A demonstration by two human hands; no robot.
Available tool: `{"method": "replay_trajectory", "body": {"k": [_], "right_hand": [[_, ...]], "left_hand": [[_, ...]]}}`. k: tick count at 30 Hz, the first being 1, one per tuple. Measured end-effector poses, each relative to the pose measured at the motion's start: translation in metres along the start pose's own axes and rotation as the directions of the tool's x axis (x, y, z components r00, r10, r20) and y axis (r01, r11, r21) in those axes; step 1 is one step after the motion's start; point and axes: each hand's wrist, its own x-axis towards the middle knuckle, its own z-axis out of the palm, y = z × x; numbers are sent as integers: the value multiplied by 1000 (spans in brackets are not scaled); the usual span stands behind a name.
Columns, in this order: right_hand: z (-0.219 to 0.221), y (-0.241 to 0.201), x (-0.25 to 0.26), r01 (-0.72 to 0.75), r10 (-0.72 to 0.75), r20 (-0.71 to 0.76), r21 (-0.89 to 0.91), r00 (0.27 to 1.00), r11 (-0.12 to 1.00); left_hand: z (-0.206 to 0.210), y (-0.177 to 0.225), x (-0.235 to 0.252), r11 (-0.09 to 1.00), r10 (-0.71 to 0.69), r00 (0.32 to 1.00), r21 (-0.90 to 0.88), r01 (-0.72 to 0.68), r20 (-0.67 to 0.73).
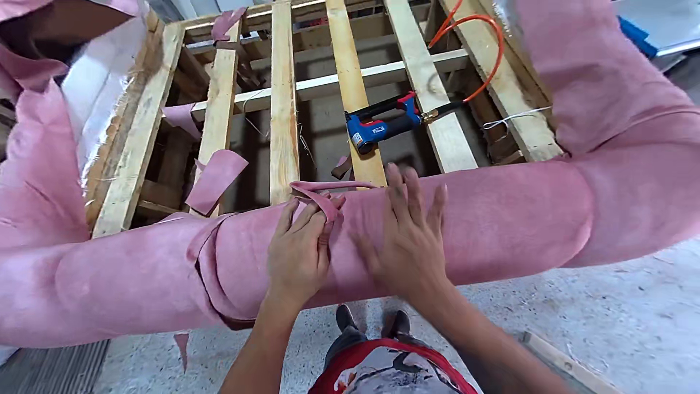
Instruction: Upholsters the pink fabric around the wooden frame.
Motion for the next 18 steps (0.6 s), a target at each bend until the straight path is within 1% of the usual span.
{"method": "replay_trajectory", "body": {"k": [1,3,6,7,8,9,10,11,12,13,14,16,18], "right_hand": [[6,6,5,-6,6,17,-21,1000,1000],[12,13,-3,-3,4,20,-52,1000,999],[19,11,-50,0,0,-2,-42,1000,999],[20,9,-70,15,-14,-40,2,999,1000],[17,7,-88,22,-17,-62,78,998,997],[7,3,-101,23,-8,-85,185,996,982],[-9,1,-104,20,17,-122,300,992,954],[-28,-2,-98,-1,63,-145,395,987,919],[-49,-6,-84,-32,109,-133,483,985,875],[-67,-9,-64,-66,139,-91,557,986,828],[-82,-6,-38,-92,142,-40,583,989,808],[-97,8,19,-122,111,52,507,992,853],[-90,31,60,-88,42,143,328,989,941]], "left_hand": [[-1,-1,-2,1000,-2,1000,-4,2,-1],[-1,-5,-3,1000,14,1000,1,-14,8],[0,-8,-8,1000,22,1000,-14,-22,16],[0,-7,-7,998,5,1000,-67,-5,-9],[-3,-5,-5,984,-43,998,-175,35,-39],[-9,-1,0,942,-120,992,-320,101,-40],[-22,6,10,867,-196,981,-468,169,-8],[-39,14,26,770,-240,969,-597,222,51],[-61,25,45,650,-239,960,-710,269,145],[-81,35,68,545,-206,953,-782,301,223],[-100,46,95,484,-161,952,-820,305,259],[-129,65,152,407,-78,968,-879,249,238],[-145,81,201,283,-42,983,-941,185,181]]}}
